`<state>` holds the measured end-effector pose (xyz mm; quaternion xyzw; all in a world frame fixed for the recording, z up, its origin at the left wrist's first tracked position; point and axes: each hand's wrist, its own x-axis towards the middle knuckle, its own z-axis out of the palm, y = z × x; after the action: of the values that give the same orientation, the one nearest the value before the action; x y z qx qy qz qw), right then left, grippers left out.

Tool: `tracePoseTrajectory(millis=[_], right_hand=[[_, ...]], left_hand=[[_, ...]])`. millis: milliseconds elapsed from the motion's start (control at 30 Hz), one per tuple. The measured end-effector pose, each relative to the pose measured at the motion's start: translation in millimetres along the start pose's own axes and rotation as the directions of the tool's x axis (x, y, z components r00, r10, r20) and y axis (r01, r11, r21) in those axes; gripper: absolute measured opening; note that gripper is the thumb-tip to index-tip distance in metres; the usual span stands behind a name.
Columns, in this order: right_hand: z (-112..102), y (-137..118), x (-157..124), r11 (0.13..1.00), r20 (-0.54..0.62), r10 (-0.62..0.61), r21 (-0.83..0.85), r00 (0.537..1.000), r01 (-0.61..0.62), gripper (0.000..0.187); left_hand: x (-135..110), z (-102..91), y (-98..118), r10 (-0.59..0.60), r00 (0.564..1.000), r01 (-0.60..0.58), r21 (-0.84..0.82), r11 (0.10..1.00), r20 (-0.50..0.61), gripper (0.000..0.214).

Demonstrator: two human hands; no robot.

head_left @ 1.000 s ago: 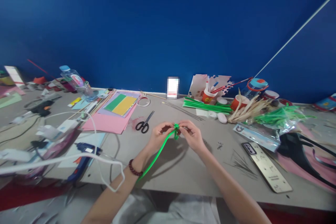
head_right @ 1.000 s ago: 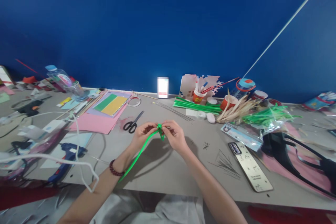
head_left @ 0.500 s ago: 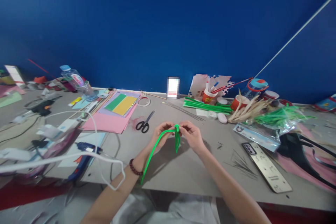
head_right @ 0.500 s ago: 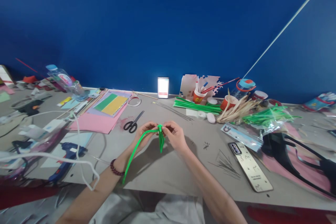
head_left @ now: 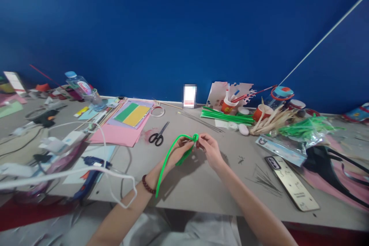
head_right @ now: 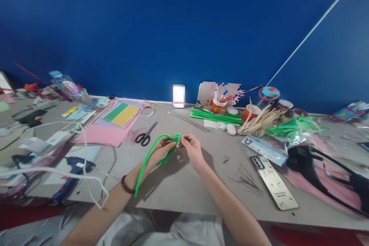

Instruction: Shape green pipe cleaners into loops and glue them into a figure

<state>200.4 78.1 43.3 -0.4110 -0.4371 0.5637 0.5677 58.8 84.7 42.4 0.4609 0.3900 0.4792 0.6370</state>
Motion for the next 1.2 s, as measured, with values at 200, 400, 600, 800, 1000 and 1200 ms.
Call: tracePoseTrajectory(millis=[200,400,600,800,1000,1200], right_hand=[[-11,-5,8,0.939,0.023,-0.2,-0.281,0.98,0.198,0.026],[-15,-10,8,0.693,0.225,-0.378,-0.575,0.898,0.436,0.013],[-13,-9,6,0.662,0.279,-0.384,-0.582,0.88,0.473,0.013],[-11,-7,5,0.617,0.317,-0.417,-0.589,0.852,0.521,0.013],[-9,-5,3,0.608,0.351,-0.434,-0.566,0.829,0.558,0.009],[-8,-4,3,0.611,0.319,-0.464,-0.56,0.826,0.559,0.01]], left_hand=[[1,-6.7,6,0.175,0.982,-0.148,0.303,0.942,-0.064,0.018],[-2,-9.6,8,0.289,0.956,-0.265,0.549,0.793,0.044,0.013],[-6,-5.2,13,0.301,0.953,-0.257,0.609,0.751,0.031,0.013],[1,-5.2,3,0.179,0.981,-0.143,0.333,0.932,-0.08,0.014],[4,-7.0,-1,0.123,0.985,-0.1,0.178,0.979,-0.121,0.018],[3,-7.1,1,0.148,0.981,-0.116,0.228,0.967,-0.127,0.017]])
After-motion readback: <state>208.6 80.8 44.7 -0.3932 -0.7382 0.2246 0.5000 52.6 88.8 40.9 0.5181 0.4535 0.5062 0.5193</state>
